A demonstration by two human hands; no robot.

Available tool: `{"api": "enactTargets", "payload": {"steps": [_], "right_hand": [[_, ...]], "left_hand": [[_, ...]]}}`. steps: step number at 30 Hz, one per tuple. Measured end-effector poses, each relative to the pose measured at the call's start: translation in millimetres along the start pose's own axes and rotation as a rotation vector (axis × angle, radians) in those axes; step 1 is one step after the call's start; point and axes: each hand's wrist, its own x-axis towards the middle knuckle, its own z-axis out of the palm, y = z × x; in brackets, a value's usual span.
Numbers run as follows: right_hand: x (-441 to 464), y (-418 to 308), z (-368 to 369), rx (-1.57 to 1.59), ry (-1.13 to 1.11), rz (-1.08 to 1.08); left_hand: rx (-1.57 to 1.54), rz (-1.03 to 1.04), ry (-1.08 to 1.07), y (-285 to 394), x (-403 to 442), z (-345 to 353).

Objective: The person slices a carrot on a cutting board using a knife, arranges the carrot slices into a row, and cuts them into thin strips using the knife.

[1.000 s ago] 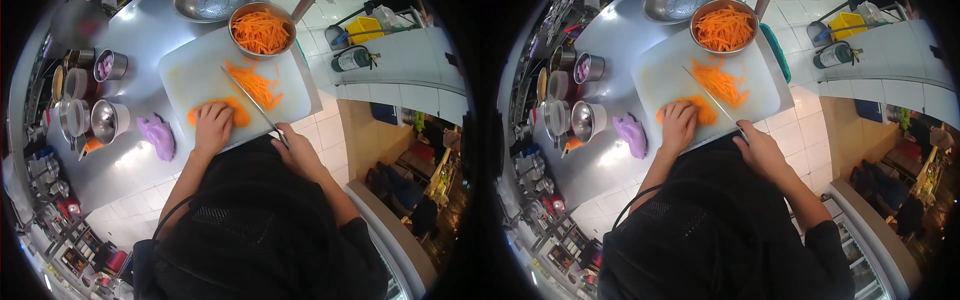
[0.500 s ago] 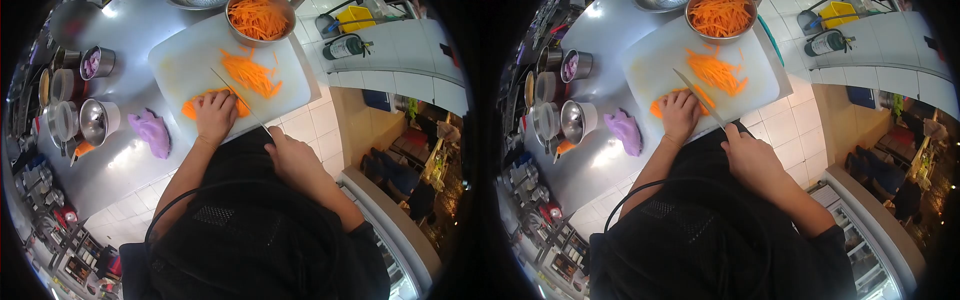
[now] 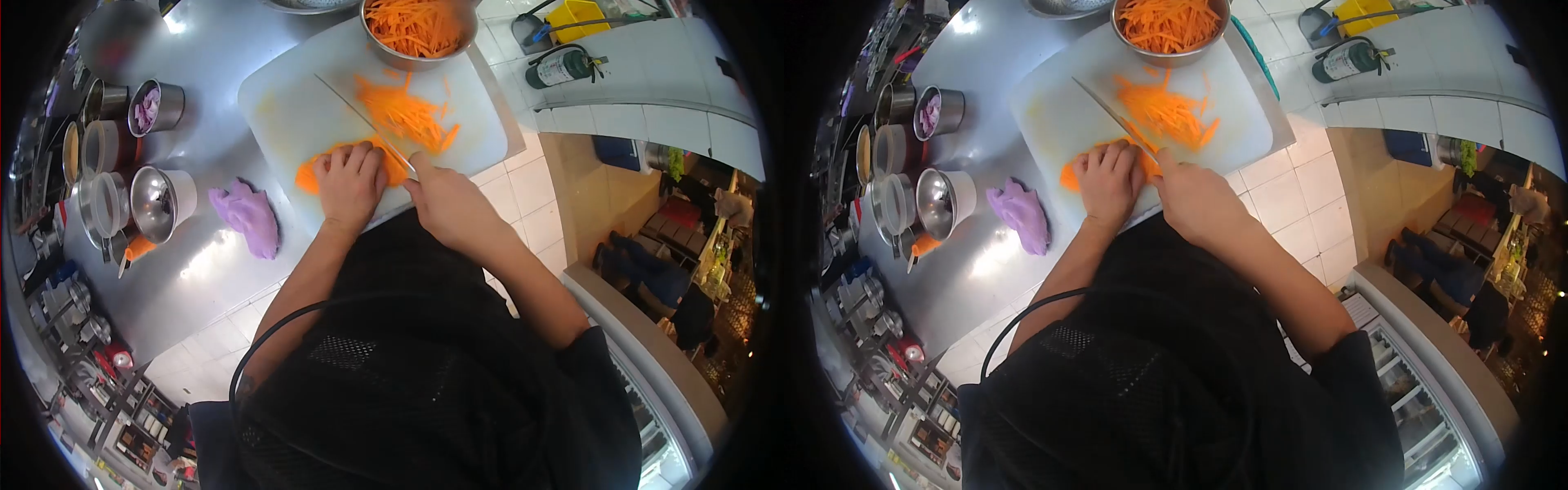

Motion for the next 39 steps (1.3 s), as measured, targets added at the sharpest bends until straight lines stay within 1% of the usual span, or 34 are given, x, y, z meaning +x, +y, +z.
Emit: {"api": "enactTargets", "payload": {"steps": [2, 4, 5, 7, 8, 10, 11, 13, 14, 16, 17, 19, 20, 22, 23, 25, 27, 30, 32, 34, 35, 37, 39], "right_hand": [[-21.3, -14.0, -17.6, -0.013, -0.005, 0.003], [-39.3, -24.5, -24.4, -0.082, -0.144, 0.118], [-39.0, -22.7, -20.5, -0.084, -0.154, 0.117], [-39.6, -12.9, 0.7, -0.057, -0.099, 0.084], [-32.0, -1.8, 17.6, -0.055, -0.107, 0.088], [0.2, 21.3, 45.4, -0.092, -0.001, 0.045], [14.2, 23.1, 42.8, -0.094, 0.010, 0.034], [25.5, 19.6, 37.9, -0.050, 0.125, -0.138], [23.4, 18.8, 31.0, -0.052, 0.135, -0.139], [3.6, -7.9, 1.3, -0.005, 0.025, -0.075], [-12.0, -18.9, -6.0, -0.005, 0.018, -0.071], [-34.3, -34.0, -18.5, -0.012, -0.165, 0.139], [-30.7, -22.1, -4.9, -0.018, -0.172, 0.136], [-14.5, 16.7, 41.2, -0.030, -0.043, 0.116], [-4.8, 20.9, 45.6, -0.025, -0.035, 0.113], [10.2, 27.0, 50.1, 0.066, 0.067, 0.015], [20.9, 33.0, 48.0, 0.086, 0.109, -0.014], [17.2, 48.3, 47.1, 0.169, 0.135, -0.068], [17.9, 57.0, 32.1, 0.223, 0.149, -0.103], [18.3, 61.9, 12.1, 0.072, 0.081, -0.087], [18.8, 61.1, 4.1, 0.070, 0.099, -0.095], [24.4, 54.6, -16.0, -0.103, 0.041, -0.148], [15.3, 39.3, -36.9, -0.143, 0.091, -0.185]], "left_hand": [[-0.013, -0.009, 0.007, 1.1, 0.3, 1.9], [0.001, -0.015, 0.009, 1.3, 0.6, 2.6], [0.001, -0.025, 0.005, 1.0, -0.5, 3.0], [-0.029, -0.027, 0.007, 1.8, -0.4, -0.4], [-0.032, -0.032, -0.001, 1.9, -3.0, 0.1], [0.004, -0.042, -0.049, 0.3, -2.2, -1.2], [0.012, -0.037, -0.038, -1.4, 1.0, -0.8], [0.021, -0.026, -0.050, 0.5, -0.6, -1.4], [0.021, -0.018, -0.043, 0.2, 2.7, 1.8], [0.000, -0.031, -0.001, 0.9, -0.4, 2.8], [-0.003, -0.036, -0.006, 1.0, -3.0, 2.3], [-0.014, -0.056, -0.021, 0.5, -1.4, 3.9], [-0.014, -0.066, -0.020, 1.1, -2.4, 3.9], [-0.001, -0.074, -0.041, 0.0, -2.0, 2.2], [0.003, -0.066, -0.038, -1.3, -0.6, 1.0], [0.023, -0.051, -0.051, 0.2, -0.4, 0.5], [0.019, -0.040, -0.027, 2.8, 2.5, 0.7], [0.028, -0.047, -0.012, 5.8, 2.1, -1.4], [0.043, -0.044, 0.007, 4.1, 6.5, -3.5], [0.000, -0.063, 0.015, 5.3, 5.0, -3.9], [-0.034, -0.078, 0.001, 3.4, 2.2, -0.9], [-0.060, -0.056, 0.011, 1.0, -0.3, -2.4], [-0.085, -0.025, 0.024, -3.1, -0.2, -13.9]]}}
